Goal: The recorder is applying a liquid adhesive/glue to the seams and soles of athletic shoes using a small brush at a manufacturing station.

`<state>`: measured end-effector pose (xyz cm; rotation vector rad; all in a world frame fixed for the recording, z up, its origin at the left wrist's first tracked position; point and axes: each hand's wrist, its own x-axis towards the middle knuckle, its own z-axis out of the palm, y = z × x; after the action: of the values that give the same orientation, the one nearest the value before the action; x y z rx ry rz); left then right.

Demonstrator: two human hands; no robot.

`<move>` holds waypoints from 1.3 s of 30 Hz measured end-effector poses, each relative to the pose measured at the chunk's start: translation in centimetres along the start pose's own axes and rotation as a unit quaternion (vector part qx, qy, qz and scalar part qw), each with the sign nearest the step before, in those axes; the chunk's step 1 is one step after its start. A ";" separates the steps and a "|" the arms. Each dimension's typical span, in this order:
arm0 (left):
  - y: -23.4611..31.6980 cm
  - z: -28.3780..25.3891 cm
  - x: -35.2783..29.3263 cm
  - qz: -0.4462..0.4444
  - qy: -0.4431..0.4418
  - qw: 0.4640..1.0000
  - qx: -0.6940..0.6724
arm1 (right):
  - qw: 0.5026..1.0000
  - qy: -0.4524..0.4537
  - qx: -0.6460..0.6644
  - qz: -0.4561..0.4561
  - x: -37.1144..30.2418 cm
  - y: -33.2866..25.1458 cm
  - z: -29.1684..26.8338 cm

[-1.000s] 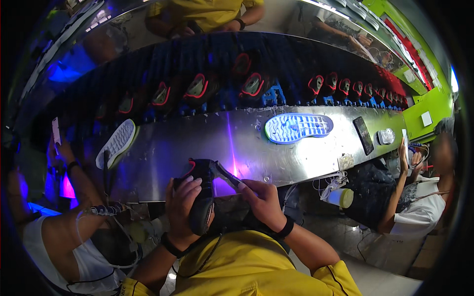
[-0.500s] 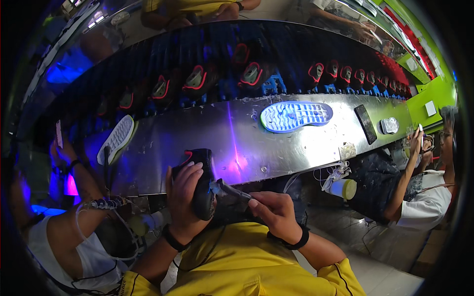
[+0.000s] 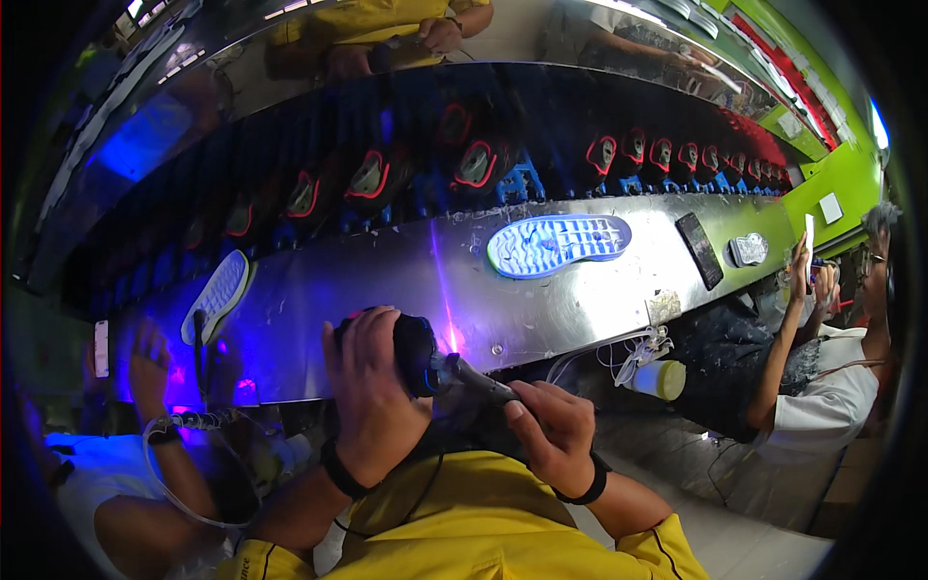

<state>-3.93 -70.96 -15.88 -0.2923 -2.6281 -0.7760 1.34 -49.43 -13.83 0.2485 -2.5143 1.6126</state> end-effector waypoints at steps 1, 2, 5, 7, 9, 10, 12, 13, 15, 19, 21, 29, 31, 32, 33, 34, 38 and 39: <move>0.1 0.0 0.3 0.002 -0.005 1.000 0.003 | 1.000 0.019 -0.007 -0.021 0.3 -0.1 -0.1; 0.2 0.0 0.7 0.005 -0.010 1.000 0.006 | 0.999 0.017 -0.027 -0.030 0.8 -0.4 -0.5; 0.4 -0.9 1.8 0.002 -0.049 0.999 -0.015 | 0.994 0.017 -0.084 -0.063 2.5 -1.1 -1.5; -0.4 -0.6 2.3 0.022 -0.025 0.999 -0.016 | 0.989 0.000 -0.110 -0.102 3.8 -1.2 -1.9; -1.2 -1.0 2.8 0.030 -0.017 0.999 -0.025 | 0.984 -0.015 -0.114 -0.134 5.0 -1.1 -1.9; -1.5 -1.1 3.2 0.031 -0.024 0.999 -0.037 | 0.988 -0.021 -0.096 -0.123 5.5 -0.7 -1.9; -2.1 -1.3 3.9 0.033 -0.031 0.998 -0.053 | 0.993 -0.035 -0.059 -0.100 6.4 0.4 -1.5; -2.3 -1.4 4.2 0.036 -0.032 0.997 -0.056 | 0.993 -0.033 -0.039 -0.106 6.8 1.2 -1.0; -2.9 -1.7 4.7 0.030 -0.040 0.997 -0.064 | 0.994 -0.032 -0.004 -0.104 7.5 2.2 0.0; -4.2 -2.1 5.5 -0.003 -0.074 0.994 -0.080 | 0.993 -0.029 0.047 -0.102 8.3 3.2 2.1; -4.6 -2.6 6.2 -0.021 -0.109 0.990 -0.082 | 0.993 -0.024 0.067 -0.094 8.4 4.0 3.1; -5.6 -4.5 8.9 -0.109 -0.223 0.965 -0.082 | 0.996 -0.018 0.075 -0.034 6.8 6.5 6.0; -6.9 -4.3 8.3 -0.090 -0.209 0.971 -0.078 | 0.998 -0.018 0.059 -0.009 6.3 7.0 6.3; -7.7 -4.1 8.0 -0.080 -0.199 0.974 -0.078 | 0.998 -0.021 0.054 0.011 6.1 6.9 6.4; -8.5 -3.9 7.6 -0.060 -0.185 0.978 -0.076 | 0.998 -0.025 0.048 0.032 5.9 6.7 6.4; -9.3 -3.9 7.2 -0.040 -0.167 0.982 -0.074 | 0.997 -0.030 0.042 0.049 5.9 6.4 6.4; -10.6 -3.8 6.1 -0.126 -0.158 0.947 -0.249 | 0.995 -0.030 0.045 0.079 5.2 5.3 5.1; -10.8 -3.8 5.9 -0.127 -0.152 0.942 -0.273 | 0.994 -0.031 0.055 0.085 5.5 4.7 4.6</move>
<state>-11.34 -81.47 -15.59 -0.2346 -2.7074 -1.6733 -5.15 -52.00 -18.71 0.0992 -2.5572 1.8373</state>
